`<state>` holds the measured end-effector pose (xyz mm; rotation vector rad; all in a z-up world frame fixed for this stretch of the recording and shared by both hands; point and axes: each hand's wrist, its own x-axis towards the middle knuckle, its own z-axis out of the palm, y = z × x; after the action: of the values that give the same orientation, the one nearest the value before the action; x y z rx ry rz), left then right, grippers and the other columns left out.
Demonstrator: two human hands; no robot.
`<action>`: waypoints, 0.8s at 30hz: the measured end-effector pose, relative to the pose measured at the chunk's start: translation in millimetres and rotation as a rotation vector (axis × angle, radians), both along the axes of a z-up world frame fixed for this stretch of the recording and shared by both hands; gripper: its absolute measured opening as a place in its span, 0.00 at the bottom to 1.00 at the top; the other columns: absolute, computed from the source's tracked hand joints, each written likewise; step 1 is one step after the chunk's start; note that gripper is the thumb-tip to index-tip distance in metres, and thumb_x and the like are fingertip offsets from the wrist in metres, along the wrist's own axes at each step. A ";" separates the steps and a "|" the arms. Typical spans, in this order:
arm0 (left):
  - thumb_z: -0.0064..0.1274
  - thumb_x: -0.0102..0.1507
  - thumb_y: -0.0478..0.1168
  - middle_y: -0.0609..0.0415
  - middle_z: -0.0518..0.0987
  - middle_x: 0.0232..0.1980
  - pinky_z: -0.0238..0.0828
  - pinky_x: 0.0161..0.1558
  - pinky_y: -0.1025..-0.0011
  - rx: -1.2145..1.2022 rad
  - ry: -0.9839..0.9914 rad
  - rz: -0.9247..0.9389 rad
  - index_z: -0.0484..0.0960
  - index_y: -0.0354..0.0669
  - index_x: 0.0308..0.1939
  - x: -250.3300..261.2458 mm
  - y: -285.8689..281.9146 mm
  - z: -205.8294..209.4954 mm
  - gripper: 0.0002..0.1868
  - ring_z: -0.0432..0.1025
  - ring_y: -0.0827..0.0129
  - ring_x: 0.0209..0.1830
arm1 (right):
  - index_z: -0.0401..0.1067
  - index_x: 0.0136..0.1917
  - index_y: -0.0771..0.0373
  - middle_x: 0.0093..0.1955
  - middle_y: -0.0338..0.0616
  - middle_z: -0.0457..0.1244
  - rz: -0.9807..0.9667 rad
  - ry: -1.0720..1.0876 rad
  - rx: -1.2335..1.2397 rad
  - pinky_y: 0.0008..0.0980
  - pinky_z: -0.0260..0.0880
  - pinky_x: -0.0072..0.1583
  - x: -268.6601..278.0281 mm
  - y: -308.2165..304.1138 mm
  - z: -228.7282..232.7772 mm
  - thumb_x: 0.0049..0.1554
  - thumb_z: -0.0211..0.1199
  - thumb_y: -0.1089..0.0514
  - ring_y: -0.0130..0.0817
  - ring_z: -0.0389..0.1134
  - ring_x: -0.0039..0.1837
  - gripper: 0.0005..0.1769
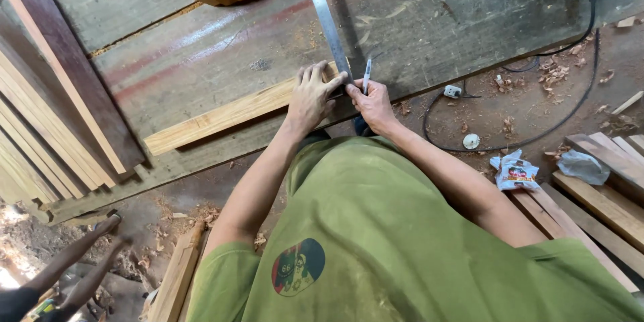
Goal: The person places a wooden plank on a workbench and uses a metal ruler and a marker to draw multiple parallel lines along its length. The person repeatedly repositions the ruler and marks the wood to create evenly spaced lines.
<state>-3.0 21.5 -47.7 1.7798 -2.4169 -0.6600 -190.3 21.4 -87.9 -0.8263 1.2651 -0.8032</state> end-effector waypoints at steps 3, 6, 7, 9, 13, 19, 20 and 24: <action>0.68 0.53 0.48 0.46 0.63 0.69 0.55 0.70 0.48 0.008 0.002 -0.001 0.73 0.71 0.66 -1.4 -1.3 -0.6 0.37 0.62 0.47 0.70 | 0.76 0.48 0.70 0.25 0.38 0.57 -0.028 -0.058 0.038 0.14 0.55 0.29 0.9 -1.4 0.4 0.61 0.65 0.63 0.16 0.57 0.25 0.06; 0.68 0.53 0.47 0.46 0.63 0.69 0.55 0.69 0.48 0.003 0.001 -0.001 0.73 0.71 0.66 -1.3 -0.3 -0.8 0.38 0.62 0.47 0.70 | 0.76 0.47 0.71 0.25 0.38 0.56 -0.045 -0.062 0.035 0.14 0.55 0.28 3.3 -2.4 3.4 0.62 0.64 0.63 0.15 0.57 0.26 0.06; 0.68 0.53 0.47 0.46 0.63 0.69 0.55 0.69 0.48 0.004 0.001 -0.002 0.73 0.71 0.66 -1.1 -0.4 -1.1 0.38 0.62 0.47 0.70 | 0.76 0.47 0.71 0.25 0.38 0.56 -0.046 -0.063 0.037 0.14 0.55 0.28 3.0 -2.3 1.6 0.62 0.64 0.63 0.15 0.57 0.26 0.06; 0.68 0.53 0.47 0.45 0.62 0.70 0.55 0.69 0.47 0.016 0.000 -0.003 0.73 0.71 0.67 -0.4 0.0 -2.2 0.38 0.61 0.47 0.70 | 0.76 0.47 0.71 0.25 0.38 0.56 -0.043 -0.063 0.025 0.14 0.55 0.28 2.8 -1.7 -2.5 0.62 0.64 0.63 0.15 0.57 0.26 0.06; 0.68 0.53 0.47 0.45 0.63 0.70 0.55 0.69 0.46 0.018 0.006 -0.002 0.73 0.69 0.67 -1.1 -0.3 1.8 0.38 0.61 0.46 0.70 | 0.76 0.47 0.71 0.25 0.37 0.55 -0.047 -0.062 0.035 0.14 0.54 0.28 3.5 -1.5 0.6 0.62 0.63 0.64 0.14 0.56 0.26 0.06; 0.69 0.53 0.46 0.44 0.63 0.70 0.54 0.70 0.46 0.025 -0.019 -0.003 0.73 0.69 0.68 -1.4 -0.8 3.8 0.39 0.61 0.46 0.71 | 0.76 0.47 0.70 0.25 0.38 0.55 -0.057 -0.068 0.039 0.15 0.52 0.26 2.9 -2.1 -3.2 0.62 0.64 0.63 0.14 0.55 0.25 0.06; 0.70 0.53 0.46 0.44 0.63 0.70 0.54 0.70 0.45 0.028 -0.016 -0.004 0.73 0.69 0.68 -1.3 -1.0 4.5 0.39 0.61 0.46 0.71 | 0.76 0.47 0.70 0.25 0.38 0.55 -0.052 -0.065 0.038 0.15 0.52 0.26 2.5 -2.3 -4.0 0.62 0.64 0.63 0.14 0.56 0.25 0.06; 0.70 0.53 0.46 0.44 0.63 0.70 0.55 0.69 0.46 0.026 -0.021 -0.007 0.72 0.69 0.68 -1.7 -1.1 4.4 0.39 0.61 0.46 0.71 | 0.76 0.46 0.70 0.24 0.39 0.56 0.002 -0.032 0.014 0.16 0.54 0.25 -3.8 -8.4 3.2 0.61 0.67 0.62 0.16 0.58 0.23 0.07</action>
<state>-4.7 20.4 -43.3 1.7979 -2.4402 -0.6798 -194.0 13.0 -84.6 -0.8008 1.2402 -0.8017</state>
